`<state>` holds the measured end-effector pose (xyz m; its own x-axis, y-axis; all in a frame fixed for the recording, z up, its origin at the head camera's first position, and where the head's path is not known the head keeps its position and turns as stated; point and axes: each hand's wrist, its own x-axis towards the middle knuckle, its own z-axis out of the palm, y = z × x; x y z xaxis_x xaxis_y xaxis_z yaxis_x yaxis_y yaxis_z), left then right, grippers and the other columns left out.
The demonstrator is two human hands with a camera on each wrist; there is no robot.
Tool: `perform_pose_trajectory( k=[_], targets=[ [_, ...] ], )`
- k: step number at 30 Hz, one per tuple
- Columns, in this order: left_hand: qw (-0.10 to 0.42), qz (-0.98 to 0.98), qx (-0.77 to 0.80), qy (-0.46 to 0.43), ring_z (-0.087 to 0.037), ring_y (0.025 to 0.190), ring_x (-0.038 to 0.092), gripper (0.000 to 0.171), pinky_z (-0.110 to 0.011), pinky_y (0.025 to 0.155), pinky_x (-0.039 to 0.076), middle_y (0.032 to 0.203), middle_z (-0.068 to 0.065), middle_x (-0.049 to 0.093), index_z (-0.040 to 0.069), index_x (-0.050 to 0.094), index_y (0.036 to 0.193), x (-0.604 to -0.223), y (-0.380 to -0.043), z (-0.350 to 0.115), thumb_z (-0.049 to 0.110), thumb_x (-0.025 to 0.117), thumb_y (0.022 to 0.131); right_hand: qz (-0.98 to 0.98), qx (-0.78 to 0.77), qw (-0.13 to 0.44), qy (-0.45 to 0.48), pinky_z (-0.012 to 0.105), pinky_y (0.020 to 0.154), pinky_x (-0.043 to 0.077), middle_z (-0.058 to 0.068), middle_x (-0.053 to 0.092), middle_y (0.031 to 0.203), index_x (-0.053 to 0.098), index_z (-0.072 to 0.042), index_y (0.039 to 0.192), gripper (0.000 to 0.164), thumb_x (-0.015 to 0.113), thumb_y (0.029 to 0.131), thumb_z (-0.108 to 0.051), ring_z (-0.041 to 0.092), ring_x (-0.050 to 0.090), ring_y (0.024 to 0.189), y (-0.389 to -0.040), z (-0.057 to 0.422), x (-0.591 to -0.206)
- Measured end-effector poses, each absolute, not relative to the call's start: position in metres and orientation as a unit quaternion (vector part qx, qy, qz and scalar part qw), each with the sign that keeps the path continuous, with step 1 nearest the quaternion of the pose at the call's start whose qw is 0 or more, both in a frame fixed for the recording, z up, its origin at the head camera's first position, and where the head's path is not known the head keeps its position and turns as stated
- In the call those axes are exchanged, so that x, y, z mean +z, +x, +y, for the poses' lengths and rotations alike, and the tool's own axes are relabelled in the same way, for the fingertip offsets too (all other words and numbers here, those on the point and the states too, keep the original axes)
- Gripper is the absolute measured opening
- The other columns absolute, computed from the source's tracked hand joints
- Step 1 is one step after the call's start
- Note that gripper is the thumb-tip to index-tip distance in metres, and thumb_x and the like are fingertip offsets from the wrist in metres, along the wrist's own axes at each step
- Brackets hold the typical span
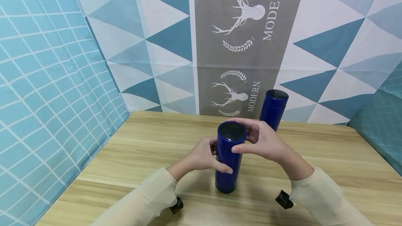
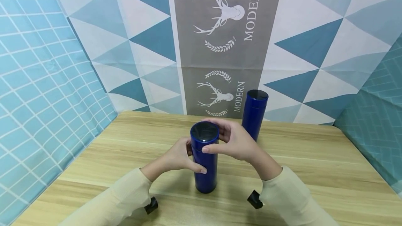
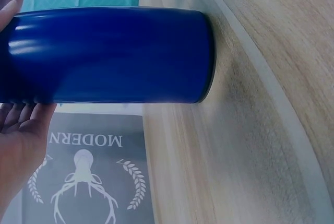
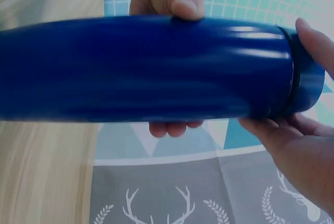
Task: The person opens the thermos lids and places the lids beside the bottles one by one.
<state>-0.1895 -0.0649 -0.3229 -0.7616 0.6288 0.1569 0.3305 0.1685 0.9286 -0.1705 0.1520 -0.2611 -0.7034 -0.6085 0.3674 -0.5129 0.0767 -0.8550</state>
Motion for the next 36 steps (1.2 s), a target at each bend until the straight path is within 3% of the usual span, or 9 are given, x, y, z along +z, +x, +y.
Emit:
perform_pose_trajectory(
  k=[18, 36],
  targets=[
    [0.136, 0.756, 0.558, 0.315, -0.006, 0.092, 0.068, 0.060, -0.024, 0.086, 0.056, 0.115, -0.013, 0.069, 0.006, 0.060, 0.120, -0.324, -0.191, -0.065, 0.005, 0.084, 0.066, 0.716, -0.540, 0.091, -0.433, 0.031, 0.100, 0.052, 0.035, 0.051, 0.131, 0.043, 0.006, 0.138, 0.065, 0.073, 0.081, -0.003, 0.028, 0.061, 0.119, -0.189, 0.159, -0.261],
    [0.127, 0.753, 0.554, 0.332, -0.005, 0.091, 0.067, 0.062, -0.023, 0.085, 0.056, 0.116, -0.015, 0.068, 0.004, 0.058, 0.122, -0.323, -0.190, -0.066, 0.005, 0.084, 0.066, 0.654, -0.530, 0.165, -0.515, 0.036, 0.106, 0.047, 0.022, 0.054, 0.136, 0.039, 0.010, 0.138, 0.063, 0.069, 0.083, 0.003, 0.027, 0.056, 0.127, -0.215, 0.166, -0.258]
  ],
)
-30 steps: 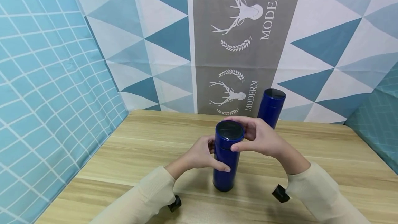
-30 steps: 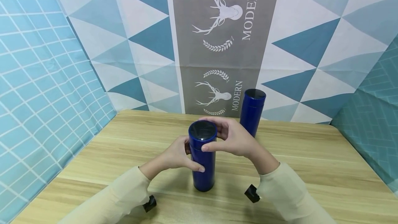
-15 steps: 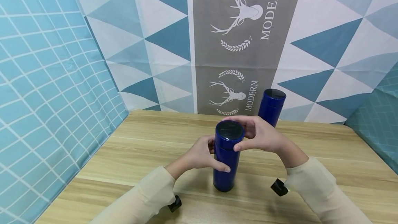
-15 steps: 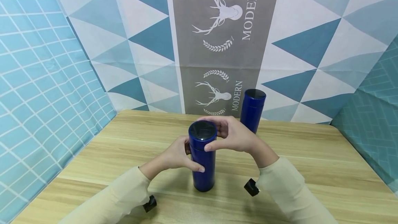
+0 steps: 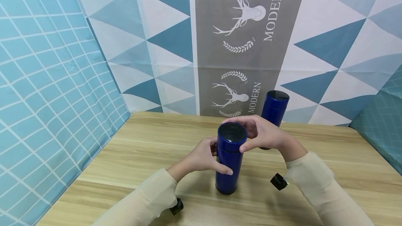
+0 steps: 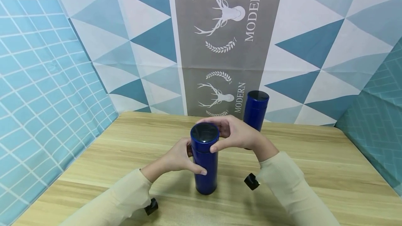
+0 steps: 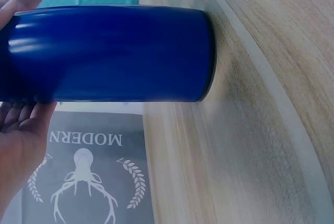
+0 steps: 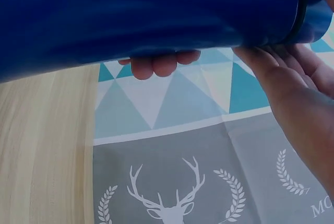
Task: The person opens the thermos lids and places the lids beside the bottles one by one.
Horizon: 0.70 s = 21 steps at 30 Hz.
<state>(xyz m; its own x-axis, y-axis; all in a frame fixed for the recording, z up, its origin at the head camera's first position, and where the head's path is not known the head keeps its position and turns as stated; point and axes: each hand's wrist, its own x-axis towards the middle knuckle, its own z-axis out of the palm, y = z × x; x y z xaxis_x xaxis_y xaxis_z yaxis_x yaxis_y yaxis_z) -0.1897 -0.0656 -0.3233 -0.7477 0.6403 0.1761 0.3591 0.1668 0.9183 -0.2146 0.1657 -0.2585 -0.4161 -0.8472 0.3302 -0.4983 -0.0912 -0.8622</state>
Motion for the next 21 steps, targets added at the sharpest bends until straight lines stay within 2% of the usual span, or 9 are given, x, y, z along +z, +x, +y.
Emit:
perform_pose_trajectory(
  k=[11, 14, 18, 21],
  targets=[
    [0.127, 0.755, 0.557, 0.322, -0.006, 0.092, 0.068, 0.060, -0.024, 0.085, 0.056, 0.116, -0.013, 0.069, 0.007, 0.060, 0.121, -0.324, -0.189, -0.064, 0.005, 0.085, 0.066, 0.619, -0.538, 0.214, -0.531, 0.043, 0.106, 0.047, 0.022, 0.053, 0.138, 0.038, 0.007, 0.141, 0.066, 0.070, 0.083, 0.000, 0.033, 0.052, 0.129, -0.222, 0.164, -0.257],
    [0.127, 0.756, 0.557, 0.320, -0.006, 0.093, 0.068, 0.061, -0.024, 0.086, 0.056, 0.117, -0.012, 0.069, 0.007, 0.059, 0.122, -0.324, -0.188, -0.064, 0.005, 0.085, 0.066, 0.614, -0.538, 0.217, -0.535, 0.040, 0.108, 0.045, 0.014, 0.051, 0.143, 0.034, 0.007, 0.143, 0.069, 0.069, 0.084, 0.000, 0.030, 0.050, 0.132, -0.222, 0.164, -0.258],
    [0.129, 0.757, 0.557, 0.317, -0.006, 0.093, 0.067, 0.063, -0.023, 0.086, 0.056, 0.118, -0.012, 0.068, 0.007, 0.058, 0.123, -0.324, -0.187, -0.065, 0.005, 0.084, 0.066, 0.621, -0.537, 0.201, -0.535, 0.036, 0.113, 0.040, 0.005, 0.044, 0.150, 0.027, 0.008, 0.146, 0.077, 0.070, 0.084, -0.002, 0.028, 0.043, 0.138, -0.214, 0.163, -0.257],
    [0.128, 0.760, 0.554, 0.316, -0.006, 0.093, 0.067, 0.063, -0.023, 0.086, 0.056, 0.118, -0.012, 0.068, 0.007, 0.058, 0.123, -0.323, -0.186, -0.065, 0.006, 0.085, 0.066, 0.643, -0.541, 0.167, -0.516, 0.032, 0.114, 0.038, 0.009, 0.042, 0.151, 0.025, 0.005, 0.148, 0.081, 0.072, 0.082, -0.002, 0.026, 0.041, 0.140, -0.204, 0.163, -0.255]
  ],
)
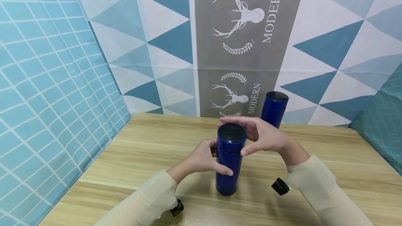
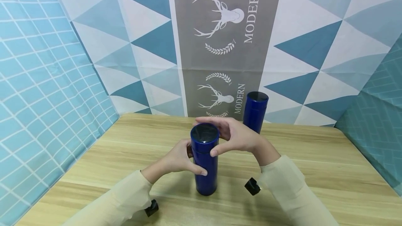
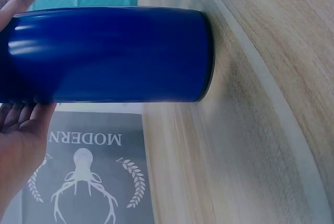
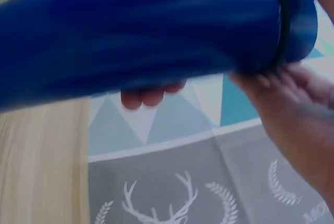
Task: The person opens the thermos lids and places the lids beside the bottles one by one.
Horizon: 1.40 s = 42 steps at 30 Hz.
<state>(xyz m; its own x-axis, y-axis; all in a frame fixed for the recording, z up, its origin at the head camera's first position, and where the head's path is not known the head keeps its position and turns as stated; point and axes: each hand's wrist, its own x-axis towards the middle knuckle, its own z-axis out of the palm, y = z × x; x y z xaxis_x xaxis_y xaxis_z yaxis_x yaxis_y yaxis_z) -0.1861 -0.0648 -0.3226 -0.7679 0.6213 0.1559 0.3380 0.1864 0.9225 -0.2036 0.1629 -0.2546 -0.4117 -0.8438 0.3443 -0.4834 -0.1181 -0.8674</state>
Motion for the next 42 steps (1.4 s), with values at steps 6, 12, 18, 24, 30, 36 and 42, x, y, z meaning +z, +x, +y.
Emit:
perform_pose_trajectory(
  k=[6, 12, 18, 24, 30, 36, 42],
  targets=[
    [0.131, 0.760, 0.554, 0.313, -0.006, 0.094, 0.067, 0.063, -0.024, 0.086, 0.056, 0.118, -0.011, 0.068, 0.008, 0.058, 0.124, -0.324, -0.187, -0.064, 0.006, 0.084, 0.067, 0.729, -0.541, 0.081, -0.411, 0.026, 0.106, 0.046, 0.017, 0.048, 0.146, 0.037, -0.003, 0.146, 0.076, 0.076, 0.080, -0.007, 0.027, 0.051, 0.132, -0.179, 0.158, -0.252],
    [0.132, 0.763, 0.552, 0.310, -0.005, 0.093, 0.067, 0.063, -0.023, 0.086, 0.056, 0.117, -0.010, 0.068, 0.008, 0.058, 0.124, -0.323, -0.188, -0.064, 0.006, 0.085, 0.066, 0.771, -0.542, 0.029, -0.333, 0.033, 0.104, 0.047, 0.018, 0.050, 0.143, 0.045, -0.005, 0.141, 0.070, 0.078, 0.080, -0.013, 0.040, 0.050, 0.128, -0.163, 0.151, -0.254],
    [0.137, 0.762, 0.553, 0.309, -0.006, 0.094, 0.067, 0.064, -0.023, 0.087, 0.055, 0.118, -0.010, 0.068, 0.009, 0.058, 0.125, -0.322, -0.189, -0.065, 0.006, 0.084, 0.066, 0.776, -0.524, 0.011, -0.351, 0.035, 0.098, 0.052, 0.027, 0.056, 0.134, 0.047, 0.000, 0.138, 0.066, 0.077, 0.079, -0.010, 0.035, 0.061, 0.118, -0.162, 0.151, -0.251],
    [0.134, 0.760, 0.551, 0.318, -0.007, 0.095, 0.067, 0.064, -0.023, 0.088, 0.055, 0.119, -0.013, 0.067, 0.006, 0.057, 0.125, -0.322, -0.190, -0.066, 0.007, 0.083, 0.068, 0.765, -0.517, 0.033, -0.384, 0.031, 0.097, 0.053, 0.026, 0.057, 0.132, 0.047, 0.002, 0.137, 0.065, 0.076, 0.080, -0.008, 0.031, 0.062, 0.117, -0.170, 0.154, -0.250],
    [0.130, 0.762, 0.548, 0.320, -0.006, 0.094, 0.067, 0.062, -0.023, 0.087, 0.055, 0.117, -0.013, 0.068, 0.006, 0.058, 0.124, -0.323, -0.190, -0.067, 0.007, 0.083, 0.067, 0.745, -0.518, 0.054, -0.416, 0.032, 0.096, 0.053, 0.029, 0.055, 0.133, 0.045, 0.004, 0.138, 0.064, 0.074, 0.082, -0.005, 0.026, 0.063, 0.118, -0.178, 0.157, -0.250],
    [0.131, 0.760, 0.548, 0.324, -0.007, 0.095, 0.067, 0.062, -0.023, 0.087, 0.055, 0.117, -0.013, 0.068, 0.006, 0.058, 0.124, -0.324, -0.189, -0.067, 0.007, 0.084, 0.067, 0.727, -0.519, 0.076, -0.443, 0.029, 0.097, 0.053, 0.032, 0.052, 0.134, 0.043, 0.007, 0.138, 0.064, 0.072, 0.083, -0.003, 0.023, 0.062, 0.119, -0.184, 0.159, -0.252],
    [0.135, 0.760, 0.548, 0.324, -0.006, 0.095, 0.067, 0.062, -0.023, 0.088, 0.055, 0.118, -0.011, 0.068, 0.007, 0.057, 0.124, -0.324, -0.189, -0.068, 0.007, 0.083, 0.068, 0.702, -0.525, 0.108, -0.470, 0.028, 0.101, 0.050, 0.035, 0.049, 0.135, 0.040, 0.009, 0.139, 0.063, 0.070, 0.084, -0.001, 0.023, 0.059, 0.123, -0.191, 0.162, -0.252]
  ],
)
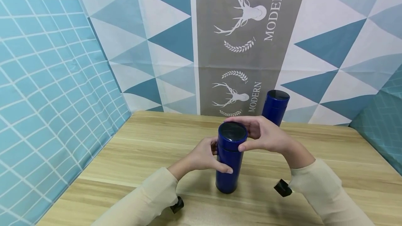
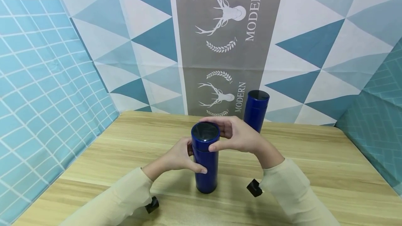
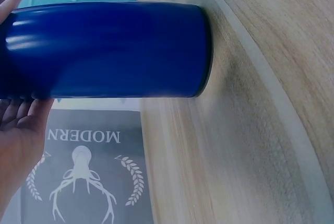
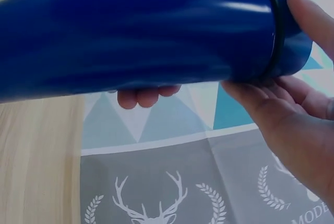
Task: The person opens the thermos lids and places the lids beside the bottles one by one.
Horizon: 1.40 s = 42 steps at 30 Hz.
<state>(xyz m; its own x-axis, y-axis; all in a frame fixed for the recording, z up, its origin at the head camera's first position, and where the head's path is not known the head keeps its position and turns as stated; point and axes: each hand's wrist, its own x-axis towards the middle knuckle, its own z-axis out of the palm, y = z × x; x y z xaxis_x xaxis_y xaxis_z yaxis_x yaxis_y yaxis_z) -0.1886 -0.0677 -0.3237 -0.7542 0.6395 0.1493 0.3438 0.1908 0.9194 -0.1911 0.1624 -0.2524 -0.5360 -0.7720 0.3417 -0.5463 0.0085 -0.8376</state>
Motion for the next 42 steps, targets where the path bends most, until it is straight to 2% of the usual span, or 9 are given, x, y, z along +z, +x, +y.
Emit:
perform_pose_trajectory(
  k=[2, 6, 9, 16, 26, 33, 36, 38, 42],
  targets=[
    [0.134, 0.758, 0.548, 0.326, -0.006, 0.095, 0.067, 0.062, -0.023, 0.088, 0.055, 0.118, -0.012, 0.068, 0.006, 0.057, 0.124, -0.324, -0.189, -0.068, 0.007, 0.083, 0.068, 0.693, -0.528, 0.118, -0.477, 0.029, 0.102, 0.050, 0.029, 0.052, 0.136, 0.040, 0.009, 0.139, 0.063, 0.069, 0.084, -0.001, 0.024, 0.058, 0.124, -0.194, 0.163, -0.252],
    [0.134, 0.754, 0.550, 0.332, -0.006, 0.095, 0.067, 0.063, -0.023, 0.088, 0.055, 0.119, -0.013, 0.067, 0.006, 0.057, 0.125, -0.323, -0.190, -0.067, 0.006, 0.083, 0.068, 0.673, -0.536, 0.140, -0.490, 0.029, 0.103, 0.049, 0.010, 0.057, 0.137, 0.039, 0.009, 0.140, 0.063, 0.069, 0.085, -0.001, 0.022, 0.057, 0.126, -0.200, 0.165, -0.252],
    [0.137, 0.751, 0.554, 0.333, -0.005, 0.095, 0.067, 0.063, -0.023, 0.088, 0.055, 0.119, -0.013, 0.067, 0.006, 0.057, 0.125, -0.321, -0.191, -0.067, 0.005, 0.083, 0.067, 0.658, -0.537, 0.151, -0.505, 0.029, 0.104, 0.049, 0.005, 0.057, 0.137, 0.037, 0.010, 0.140, 0.064, 0.068, 0.085, 0.000, 0.022, 0.056, 0.127, -0.204, 0.165, -0.252],
    [0.139, 0.749, 0.556, 0.334, -0.006, 0.095, 0.067, 0.062, -0.024, 0.089, 0.055, 0.118, -0.015, 0.067, 0.005, 0.058, 0.123, -0.321, -0.192, -0.066, 0.003, 0.082, 0.067, 0.643, -0.533, 0.172, -0.522, 0.032, 0.109, 0.044, 0.007, 0.053, 0.141, 0.036, 0.010, 0.141, 0.066, 0.068, 0.084, 0.004, 0.025, 0.050, 0.133, -0.212, 0.166, -0.251],
    [0.143, 0.753, 0.557, 0.321, -0.006, 0.095, 0.067, 0.062, -0.023, 0.088, 0.055, 0.118, -0.014, 0.068, 0.004, 0.058, 0.123, -0.321, -0.188, -0.067, 0.005, 0.083, 0.067, 0.604, -0.549, 0.196, -0.543, 0.030, 0.113, 0.040, 0.000, 0.047, 0.148, 0.029, 0.007, 0.146, 0.072, 0.068, 0.086, -0.002, 0.017, 0.045, 0.137, -0.219, 0.164, -0.261],
    [0.149, 0.752, 0.556, 0.322, -0.006, 0.096, 0.068, 0.063, -0.023, 0.089, 0.055, 0.120, -0.014, 0.067, 0.005, 0.057, 0.124, -0.322, -0.190, -0.065, 0.004, 0.083, 0.067, 0.595, -0.559, 0.156, -0.556, 0.028, 0.117, 0.034, 0.015, 0.034, 0.155, 0.016, 0.008, 0.149, 0.089, 0.073, 0.084, -0.013, 0.016, 0.038, 0.143, -0.213, 0.166, -0.266],
    [0.146, 0.751, 0.557, 0.323, -0.005, 0.096, 0.067, 0.063, -0.023, 0.089, 0.055, 0.120, -0.015, 0.067, 0.005, 0.057, 0.124, -0.321, -0.190, -0.065, 0.003, 0.083, 0.067, 0.625, -0.569, 0.125, -0.519, 0.025, 0.114, 0.037, 0.013, 0.038, 0.154, 0.021, 0.007, 0.149, 0.088, 0.075, 0.082, -0.010, 0.012, 0.042, 0.139, -0.201, 0.165, -0.264],
    [0.146, 0.750, 0.559, 0.322, -0.005, 0.095, 0.067, 0.063, -0.023, 0.089, 0.055, 0.120, -0.015, 0.067, 0.004, 0.057, 0.124, -0.320, -0.190, -0.065, 0.003, 0.083, 0.066, 0.655, -0.570, 0.090, -0.487, 0.025, 0.111, 0.040, 0.006, 0.043, 0.151, 0.026, 0.005, 0.148, 0.083, 0.075, 0.081, -0.007, 0.013, 0.046, 0.136, -0.190, 0.162, -0.262],
    [0.150, 0.750, 0.560, 0.318, -0.005, 0.095, 0.067, 0.063, -0.023, 0.089, 0.055, 0.119, -0.014, 0.067, 0.005, 0.058, 0.124, -0.321, -0.189, -0.065, 0.003, 0.083, 0.066, 0.718, -0.557, 0.023, -0.417, 0.024, 0.101, 0.049, 0.018, 0.050, 0.143, 0.038, 0.002, 0.143, 0.072, 0.074, 0.082, -0.004, 0.019, 0.058, 0.125, -0.172, 0.154, -0.262]
  ],
)
